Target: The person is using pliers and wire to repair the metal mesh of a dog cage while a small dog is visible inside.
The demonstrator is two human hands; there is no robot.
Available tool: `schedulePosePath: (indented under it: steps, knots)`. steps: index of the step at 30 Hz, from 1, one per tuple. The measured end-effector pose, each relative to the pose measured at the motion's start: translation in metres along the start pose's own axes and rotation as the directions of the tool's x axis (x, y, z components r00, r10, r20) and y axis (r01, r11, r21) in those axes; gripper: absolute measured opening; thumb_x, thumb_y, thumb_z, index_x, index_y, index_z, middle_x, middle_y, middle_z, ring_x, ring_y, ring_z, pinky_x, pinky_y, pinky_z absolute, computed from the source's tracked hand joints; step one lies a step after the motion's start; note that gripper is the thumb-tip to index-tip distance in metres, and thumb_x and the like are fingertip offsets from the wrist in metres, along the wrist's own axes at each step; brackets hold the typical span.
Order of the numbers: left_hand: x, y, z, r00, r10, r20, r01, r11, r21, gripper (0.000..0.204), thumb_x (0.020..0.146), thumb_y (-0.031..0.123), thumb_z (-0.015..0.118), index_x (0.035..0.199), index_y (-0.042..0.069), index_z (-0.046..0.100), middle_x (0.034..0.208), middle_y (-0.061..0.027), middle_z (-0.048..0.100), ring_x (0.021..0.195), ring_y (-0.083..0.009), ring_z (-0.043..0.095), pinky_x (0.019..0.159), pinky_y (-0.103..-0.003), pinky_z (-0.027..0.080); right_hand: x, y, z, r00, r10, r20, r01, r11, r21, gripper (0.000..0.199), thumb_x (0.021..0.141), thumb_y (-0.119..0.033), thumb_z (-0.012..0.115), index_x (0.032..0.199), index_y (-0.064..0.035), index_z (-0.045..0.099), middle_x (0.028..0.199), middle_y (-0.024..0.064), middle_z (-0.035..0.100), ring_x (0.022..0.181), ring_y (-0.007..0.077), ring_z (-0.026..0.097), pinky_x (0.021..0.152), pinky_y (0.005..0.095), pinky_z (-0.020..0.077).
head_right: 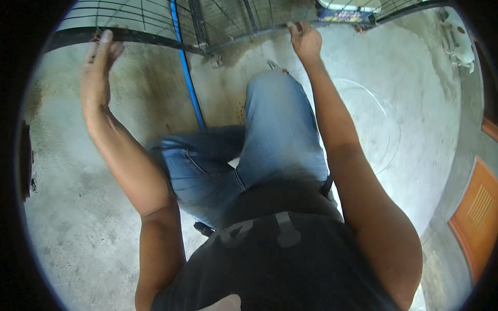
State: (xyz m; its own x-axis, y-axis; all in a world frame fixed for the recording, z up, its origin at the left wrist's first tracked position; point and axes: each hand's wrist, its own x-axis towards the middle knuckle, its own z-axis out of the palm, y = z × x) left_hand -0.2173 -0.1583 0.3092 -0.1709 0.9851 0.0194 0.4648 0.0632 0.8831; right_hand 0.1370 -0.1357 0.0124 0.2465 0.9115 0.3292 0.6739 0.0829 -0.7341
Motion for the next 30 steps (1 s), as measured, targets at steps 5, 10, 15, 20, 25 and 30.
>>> schedulePosePath:
  steps: [5,10,15,20,25,30]
  knots:
    - [0.01,-0.006,0.002,0.982,0.141,-0.126,-0.138,0.99,0.031,0.064,0.091,0.047,0.061,0.129,-0.005,0.055,0.115,-0.0219,0.065,0.113,-0.0276,0.062,0.108,-0.039,0.038,0.011,0.021,-0.008,0.972,-0.178,0.157,0.212,0.948,-0.238,0.025,0.09,-0.03,0.06,0.094,-0.0064,0.069,0.081,0.0186,0.068,0.072,0.0408,0.064,0.064,0.0495,0.0504]
    - [0.004,-0.001,0.003,0.977,0.143,-0.159,-0.118,0.981,0.153,0.059,0.093,0.043,0.06,0.124,-0.008,0.058,0.111,-0.0226,0.066,0.108,-0.0293,0.065,0.105,-0.04,0.041,0.015,0.015,-0.008,0.954,-0.266,0.141,0.29,0.936,-0.197,0.024,0.091,-0.026,0.058,0.091,-0.0043,0.07,0.08,0.0232,0.064,0.071,0.0433,0.062,0.062,0.0491,0.0496]
    - [0.005,-0.007,0.008,0.975,0.154,-0.158,-0.136,0.983,0.119,0.058,0.092,0.041,0.061,0.12,-0.011,0.059,0.108,-0.0221,0.066,0.106,-0.0296,0.065,0.104,-0.039,0.043,0.025,0.025,-0.012,0.925,-0.249,0.288,0.325,0.911,-0.254,0.022,0.09,-0.024,0.059,0.087,-0.0035,0.067,0.076,0.0226,0.064,0.07,0.0428,0.062,0.062,0.0504,0.0489]
    - [0.012,-0.01,0.012,0.98,0.136,-0.148,-0.136,0.991,0.008,0.062,0.085,0.043,0.071,0.116,-0.009,0.061,0.102,-0.0175,0.064,0.095,-0.0235,0.066,0.091,-0.03,0.048,0.001,0.017,-0.024,0.984,-0.112,0.138,0.143,0.961,-0.237,0.024,0.089,-0.027,0.061,0.092,-0.0041,0.068,0.081,0.0206,0.067,0.073,0.0388,0.065,0.065,0.0465,0.051]
    - [-0.001,0.002,0.01,0.933,0.187,-0.306,-0.065,0.927,0.368,0.063,0.081,0.046,0.074,0.114,-0.007,0.064,0.1,-0.0136,0.069,0.093,-0.0173,0.065,0.086,-0.029,0.048,-0.06,0.005,-0.018,0.974,0.14,0.18,-0.144,0.989,0.014,0.025,0.083,-0.028,0.063,0.09,-0.0044,0.068,0.087,0.0196,0.068,0.081,0.0386,0.065,0.075,0.045,0.0518]
    - [0.002,-0.004,0.03,0.912,0.325,-0.252,-0.214,0.898,0.385,0.049,0.08,0.039,0.076,0.099,-0.005,0.07,0.084,-0.011,0.072,0.079,-0.016,0.064,0.076,-0.029,0.049,-0.092,0.05,-0.036,0.891,0.2,0.408,-0.198,0.979,-0.048,0.023,0.084,-0.024,0.064,0.091,-0.0026,0.07,0.088,0.0187,0.07,0.083,0.0339,0.068,0.076,0.0409,0.0532]
